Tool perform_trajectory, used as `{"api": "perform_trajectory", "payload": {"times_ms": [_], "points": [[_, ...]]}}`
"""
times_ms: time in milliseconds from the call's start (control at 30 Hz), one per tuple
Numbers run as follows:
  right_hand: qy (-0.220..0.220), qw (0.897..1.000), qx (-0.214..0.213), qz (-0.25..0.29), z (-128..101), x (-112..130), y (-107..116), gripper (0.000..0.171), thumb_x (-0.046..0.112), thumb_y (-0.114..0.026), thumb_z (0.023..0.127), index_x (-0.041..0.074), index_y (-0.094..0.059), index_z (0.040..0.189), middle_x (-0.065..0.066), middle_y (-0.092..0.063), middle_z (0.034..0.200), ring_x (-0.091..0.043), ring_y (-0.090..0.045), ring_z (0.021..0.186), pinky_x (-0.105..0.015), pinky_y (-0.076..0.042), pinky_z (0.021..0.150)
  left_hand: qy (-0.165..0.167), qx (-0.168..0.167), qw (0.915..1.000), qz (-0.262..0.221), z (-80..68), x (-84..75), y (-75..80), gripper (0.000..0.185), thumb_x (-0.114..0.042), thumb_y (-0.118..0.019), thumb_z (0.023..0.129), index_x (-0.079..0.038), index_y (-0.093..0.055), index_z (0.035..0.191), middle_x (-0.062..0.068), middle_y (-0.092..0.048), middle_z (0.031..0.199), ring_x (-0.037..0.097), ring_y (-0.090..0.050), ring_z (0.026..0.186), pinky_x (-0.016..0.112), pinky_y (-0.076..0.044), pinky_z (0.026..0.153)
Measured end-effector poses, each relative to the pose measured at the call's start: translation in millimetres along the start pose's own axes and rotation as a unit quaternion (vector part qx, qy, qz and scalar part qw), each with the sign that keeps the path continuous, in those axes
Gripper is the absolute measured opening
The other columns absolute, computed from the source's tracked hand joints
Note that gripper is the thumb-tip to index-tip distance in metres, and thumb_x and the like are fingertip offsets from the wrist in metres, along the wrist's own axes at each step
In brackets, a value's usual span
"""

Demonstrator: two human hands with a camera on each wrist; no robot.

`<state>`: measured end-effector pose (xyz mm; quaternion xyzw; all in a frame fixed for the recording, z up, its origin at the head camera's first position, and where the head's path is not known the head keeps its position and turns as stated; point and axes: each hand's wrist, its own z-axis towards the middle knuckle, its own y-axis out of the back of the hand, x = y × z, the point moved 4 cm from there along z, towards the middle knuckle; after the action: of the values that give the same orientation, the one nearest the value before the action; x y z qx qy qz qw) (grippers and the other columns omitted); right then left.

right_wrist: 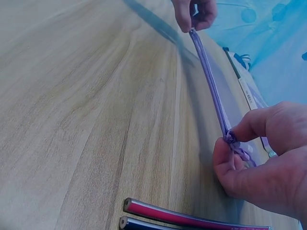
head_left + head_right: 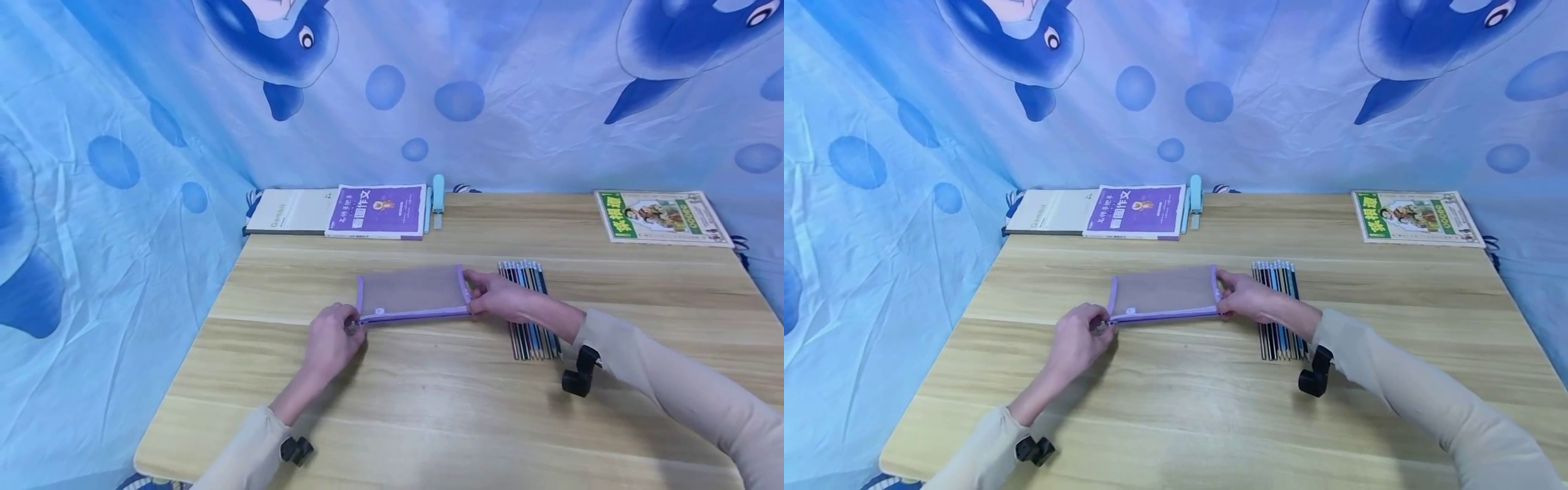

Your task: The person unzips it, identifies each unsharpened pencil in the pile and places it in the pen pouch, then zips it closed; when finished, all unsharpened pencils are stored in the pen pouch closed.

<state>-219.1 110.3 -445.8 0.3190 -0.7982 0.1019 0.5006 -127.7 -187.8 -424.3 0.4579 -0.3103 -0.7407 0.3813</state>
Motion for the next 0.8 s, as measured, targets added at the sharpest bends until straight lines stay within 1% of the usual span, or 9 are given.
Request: {"api": "perform_trajectory", "payload": {"times_ms": [100, 233, 433, 533, 600, 667, 700, 733, 800], "points": [[0.004, 1.000, -0.001, 0.006, -2, -1, 2, 0.099, -0.009, -0.066, 0.082, 0.006, -0.008, 0.160, -0.023, -0.046, 0.112, -0.030, -0.055, 0.094, -0.038, -0.056, 0.083, 0.012, 0.003, 0.9999, -0.001, -2.1, 6.5, 3.0, 0.019, 0.003, -0.083, 0.069, -0.001, -0.071, 0.083, 0.009, -0.066, 0.078, 0.024, -0.061, 0.070, 0.036, -0.056, 0.064], [0.002, 1.000, -0.004, 0.004, -3, -2, 2, 0.100, -0.008, -0.067, 0.082, 0.008, -0.009, 0.161, -0.023, -0.046, 0.114, -0.031, -0.054, 0.095, -0.039, -0.055, 0.083, 0.030, 0.024, 0.9992, 0.011, -4.7, 12.5, 5.3, 0.018, 0.002, -0.083, 0.070, -0.003, -0.071, 0.082, 0.009, -0.066, 0.078, 0.025, -0.061, 0.071, 0.037, -0.056, 0.066], [-0.004, 1.000, -0.002, 0.003, -2, -2, 2, 0.099, -0.007, -0.067, 0.083, 0.009, -0.009, 0.161, -0.023, -0.046, 0.115, -0.031, -0.054, 0.097, -0.039, -0.055, 0.084, 0.008, 0.052, 0.9970, 0.057, -5.9, 11.5, 0.9, 0.022, -0.004, -0.085, 0.071, -0.002, -0.069, 0.085, 0.009, -0.065, 0.081, 0.026, -0.061, 0.073, 0.039, -0.056, 0.067], [-0.004, 1.000, 0.004, 0.005, -2, -2, 1, 0.099, -0.007, -0.067, 0.083, 0.008, -0.008, 0.161, -0.024, -0.046, 0.115, -0.032, -0.054, 0.097, -0.040, -0.055, 0.085, 0.012, 0.083, 0.9924, 0.090, -7.2, 10.8, -2.2, 0.036, -0.014, -0.088, 0.070, 0.001, -0.068, 0.095, 0.012, -0.064, 0.088, 0.028, -0.060, 0.078, 0.042, -0.055, 0.068], [-0.008, 1.000, 0.008, 0.009, -2, -2, 0, 0.099, -0.007, -0.067, 0.083, 0.010, -0.009, 0.161, -0.024, -0.047, 0.116, -0.032, -0.055, 0.098, -0.040, -0.055, 0.085, 0.014, 0.110, 0.9874, 0.113, -5.9, 6.8, -3.5, 0.055, -0.023, -0.090, 0.068, 0.002, -0.066, 0.111, 0.015, -0.063, 0.097, 0.031, -0.059, 0.085, 0.044, -0.054, 0.072], [-0.010, 1.000, 0.015, 0.013, -1, -1, 0, 0.098, -0.007, -0.066, 0.084, 0.010, -0.009, 0.161, -0.025, -0.046, 0.118, -0.033, -0.055, 0.100, -0.041, -0.055, 0.086, 0.003, 0.133, 0.9837, 0.121, -1.4, -1.6, -5.2, 0.072, -0.031, -0.091, 0.069, -0.001, -0.061, 0.127, 0.017, -0.061, 0.108, 0.034, -0.057, 0.095, 0.048, -0.052, 0.080], [-0.010, 1.000, 0.018, 0.015, 0, 0, 0, 0.097, -0.007, -0.066, 0.084, 0.010, -0.009, 0.161, -0.025, -0.046, 0.119, -0.033, -0.055, 0.100, -0.041, -0.055, 0.086, -0.011, 0.142, 0.9825, 0.120, 2.1, -7.4, -6.4, 0.077, -0.033, -0.090, 0.070, -0.004, -0.059, 0.133, 0.018, -0.059, 0.112, 0.035, -0.056, 0.100, 0.050, -0.051, 0.083], [-0.011, 1.000, 0.021, 0.019, 1, 1, 0, 0.097, -0.008, -0.066, 0.084, 0.010, -0.009, 0.161, -0.025, -0.045, 0.120, -0.033, -0.055, 0.101, -0.041, -0.055, 0.087, -0.029, 0.151, 0.9815, 0.115, 6.3, -13.7, -8.4, 0.079, -0.035, -0.089, 0.071, -0.006, -0.057, 0.137, 0.018, -0.058, 0.115, 0.035, -0.055, 0.103, 0.050, -0.050, 0.085], [-0.011, 0.999, 0.025, 0.022, 2, 2, 0, 0.096, -0.008, -0.065, 0.085, 0.009, -0.010, 0.161, -0.026, -0.044, 0.120, -0.034, -0.055, 0.101, -0.042, -0.055, 0.088, -0.070, 0.171, 0.9780, 0.097, 15.0, -26.0, -14.5, 0.074, -0.034, -0.086, 0.076, -0.009, -0.057, 0.139, 0.017, -0.057, 0.119, 0.035, -0.054, 0.107, 0.051, -0.048, 0.089]]}}
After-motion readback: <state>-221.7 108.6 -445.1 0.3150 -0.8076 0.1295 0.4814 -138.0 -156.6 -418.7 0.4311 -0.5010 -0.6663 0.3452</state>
